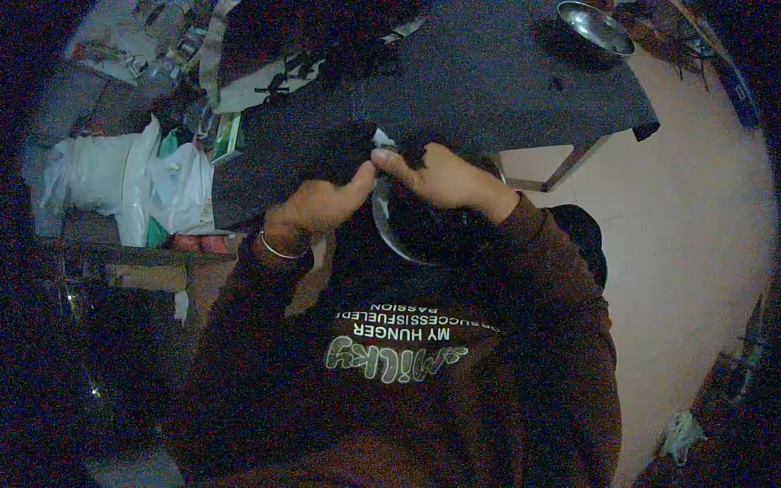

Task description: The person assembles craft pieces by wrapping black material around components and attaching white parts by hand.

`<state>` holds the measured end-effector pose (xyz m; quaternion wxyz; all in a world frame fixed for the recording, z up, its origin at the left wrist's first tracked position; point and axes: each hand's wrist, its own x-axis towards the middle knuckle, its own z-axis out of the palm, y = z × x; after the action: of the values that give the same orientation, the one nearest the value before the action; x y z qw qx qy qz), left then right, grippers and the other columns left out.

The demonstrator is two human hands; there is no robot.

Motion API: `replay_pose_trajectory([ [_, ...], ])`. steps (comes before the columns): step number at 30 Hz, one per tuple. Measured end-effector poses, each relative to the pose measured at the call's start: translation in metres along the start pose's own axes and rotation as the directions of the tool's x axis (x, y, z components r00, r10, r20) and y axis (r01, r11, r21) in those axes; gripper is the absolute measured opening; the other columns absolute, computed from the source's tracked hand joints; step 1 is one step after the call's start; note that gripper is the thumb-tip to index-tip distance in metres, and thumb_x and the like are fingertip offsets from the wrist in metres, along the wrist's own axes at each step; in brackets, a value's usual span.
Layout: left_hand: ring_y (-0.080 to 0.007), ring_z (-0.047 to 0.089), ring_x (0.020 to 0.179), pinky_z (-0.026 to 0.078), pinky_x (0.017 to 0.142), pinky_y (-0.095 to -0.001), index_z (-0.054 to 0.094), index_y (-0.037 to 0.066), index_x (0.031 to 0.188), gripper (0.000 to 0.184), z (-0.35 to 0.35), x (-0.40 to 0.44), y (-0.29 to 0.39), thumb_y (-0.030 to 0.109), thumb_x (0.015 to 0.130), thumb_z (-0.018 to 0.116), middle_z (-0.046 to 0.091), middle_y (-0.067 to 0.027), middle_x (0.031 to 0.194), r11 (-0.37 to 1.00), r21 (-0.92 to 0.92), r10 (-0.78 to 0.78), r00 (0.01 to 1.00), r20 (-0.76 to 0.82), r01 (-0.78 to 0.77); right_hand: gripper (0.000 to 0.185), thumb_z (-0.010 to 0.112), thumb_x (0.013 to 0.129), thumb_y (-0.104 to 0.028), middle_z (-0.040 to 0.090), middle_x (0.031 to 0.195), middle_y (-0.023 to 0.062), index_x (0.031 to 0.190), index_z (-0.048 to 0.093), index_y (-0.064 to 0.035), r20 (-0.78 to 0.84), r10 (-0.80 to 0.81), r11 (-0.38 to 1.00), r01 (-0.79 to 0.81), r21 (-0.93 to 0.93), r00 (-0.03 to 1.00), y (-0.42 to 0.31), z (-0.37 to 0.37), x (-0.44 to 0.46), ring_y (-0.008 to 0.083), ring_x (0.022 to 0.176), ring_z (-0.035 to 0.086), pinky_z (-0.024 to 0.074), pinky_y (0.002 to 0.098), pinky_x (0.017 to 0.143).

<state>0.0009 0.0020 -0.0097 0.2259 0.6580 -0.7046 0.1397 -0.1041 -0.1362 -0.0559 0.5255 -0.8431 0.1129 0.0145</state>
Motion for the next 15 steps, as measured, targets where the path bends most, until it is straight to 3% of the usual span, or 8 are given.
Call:
replay_pose_trajectory([
  [1, -0.0286, 0.057, 0.071, 0.044, 0.068, -0.0377, 0.047, 0.0, 0.101, 0.027, -0.004, 0.005, 0.003, 0.016, 0.081, 0.038, 0.057, -0.018, 0.08, 0.978, 0.156, 0.161, 0.98, -0.117, -0.142, 0.044, 0.034, 0.084, -0.041, 0.049, 0.057, 0.0033, 0.073, 0.053, -0.0038, -0.002, -0.003, 1.0, 0.003, -0.003, 1.0, 0.006, 0.005, 0.003, 0.0131, 0.055, 0.045, 0.0376, 0.0264, 0.053],
  [2, -0.0294, 0.057, 0.074, 0.044, 0.07, -0.038, 0.045, -0.001, 0.102, 0.028, -0.018, 0.014, 0.011, 0.015, 0.081, 0.037, 0.055, -0.0202, 0.085, 0.993, 0.119, -0.033, 0.892, 0.45, -0.024, 0.043, 0.034, 0.084, -0.041, 0.048, 0.056, 0.003, 0.073, 0.053, -0.0042, -0.023, -0.038, 0.998, 0.039, 0.053, 0.999, 0.008, 0.009, 0.006, 0.0126, 0.055, 0.045, 0.0375, 0.0259, 0.052],
  [3, -0.0302, 0.056, 0.077, 0.043, 0.072, -0.0383, 0.043, -0.001, 0.104, 0.029, -0.028, 0.018, 0.015, 0.013, 0.081, 0.036, 0.054, -0.0224, 0.09, 0.983, 0.155, -0.183, 0.475, 0.861, 0.099, 0.042, 0.034, 0.084, -0.04, 0.048, 0.055, 0.0026, 0.072, 0.052, -0.0045, -0.045, -0.072, 0.991, 0.077, 0.108, 0.996, 0.007, 0.012, 0.007, 0.0121, 0.054, 0.044, 0.0374, 0.0255, 0.052],
  [7, -0.0325, 0.054, 0.084, 0.04, 0.077, -0.039, 0.044, -0.002, 0.105, 0.039, -0.009, -0.011, -0.008, 0.029, 0.082, 0.037, 0.053, -0.0228, 0.094, 0.997, 0.071, -0.055, 0.646, 0.761, 0.001, 0.04, 0.035, 0.084, -0.039, 0.048, 0.057, 0.0021, 0.071, 0.052, -0.0057, -0.084, -0.209, 0.96, 0.221, 0.171, 0.974, -0.015, 0.005, -0.005, 0.0117, 0.053, 0.044, 0.037, 0.0252, 0.051],
  [10, -0.0293, 0.056, 0.081, 0.042, 0.076, -0.0329, 0.046, 0.007, 0.11, 0.04, -0.004, -0.016, -0.017, 0.033, 0.079, 0.045, 0.057, -0.0186, 0.088, 0.968, 0.035, -0.204, 0.7, 0.684, 0.248, 0.04, 0.041, 0.081, -0.042, 0.045, 0.054, -0.0004, 0.067, 0.05, -0.0063, -0.019, 0.091, 0.996, -0.091, -0.002, 0.996, 0.019, -0.011, 0.001, 0.0097, 0.048, 0.042, 0.0344, 0.0226, 0.044],
  [11, -0.0308, 0.053, 0.087, 0.037, 0.082, -0.035, 0.046, 0.004, 0.108, 0.054, -0.008, -0.004, -0.02, 0.047, 0.077, 0.037, 0.054, -0.0201, 0.093, 0.868, 0.082, -0.402, 0.597, 0.694, 0.49, 0.04, 0.041, 0.081, -0.042, 0.045, 0.054, -0.0004, 0.067, 0.05, -0.0063, -0.019, 0.086, 0.996, -0.086, -0.009, 0.996, 0.01, -0.019, -0.003, 0.0097, 0.048, 0.042, 0.0344, 0.0226, 0.044],
  [13, -0.0311, 0.048, 0.096, 0.03, 0.089, -0.0365, 0.048, 0.003, 0.107, 0.062, -0.032, 0.038, -0.012, 0.055, 0.077, 0.031, 0.05, -0.0217, 0.101, 0.593, 0.231, -0.632, 0.269, 0.727, 0.772, 0.041, 0.043, 0.079, -0.043, 0.045, 0.053, -0.001, 0.064, 0.05, -0.0055, -0.056, -0.085, 0.987, 0.092, 0.13, 0.995, -0.011, -0.036, -0.016, 0.0078, 0.047, 0.041, 0.0331, 0.021, 0.043],
  [15, -0.0324, 0.048, 0.096, 0.03, 0.089, -0.037, 0.048, 0.005, 0.107, 0.057, 0.015, 0.025, -0.066, 0.051, 0.078, 0.032, 0.051, -0.0203, 0.1, 0.849, 0.083, -0.522, 0.803, 0.288, 0.522, 0.04, 0.046, 0.079, -0.041, 0.045, 0.053, -0.0011, 0.061, 0.049, -0.0052, -0.105, -0.08, 0.977, 0.099, 0.187, 0.991, -0.01, -0.036, -0.016, 0.007, 0.047, 0.04, 0.0324, 0.0203, 0.042],
])
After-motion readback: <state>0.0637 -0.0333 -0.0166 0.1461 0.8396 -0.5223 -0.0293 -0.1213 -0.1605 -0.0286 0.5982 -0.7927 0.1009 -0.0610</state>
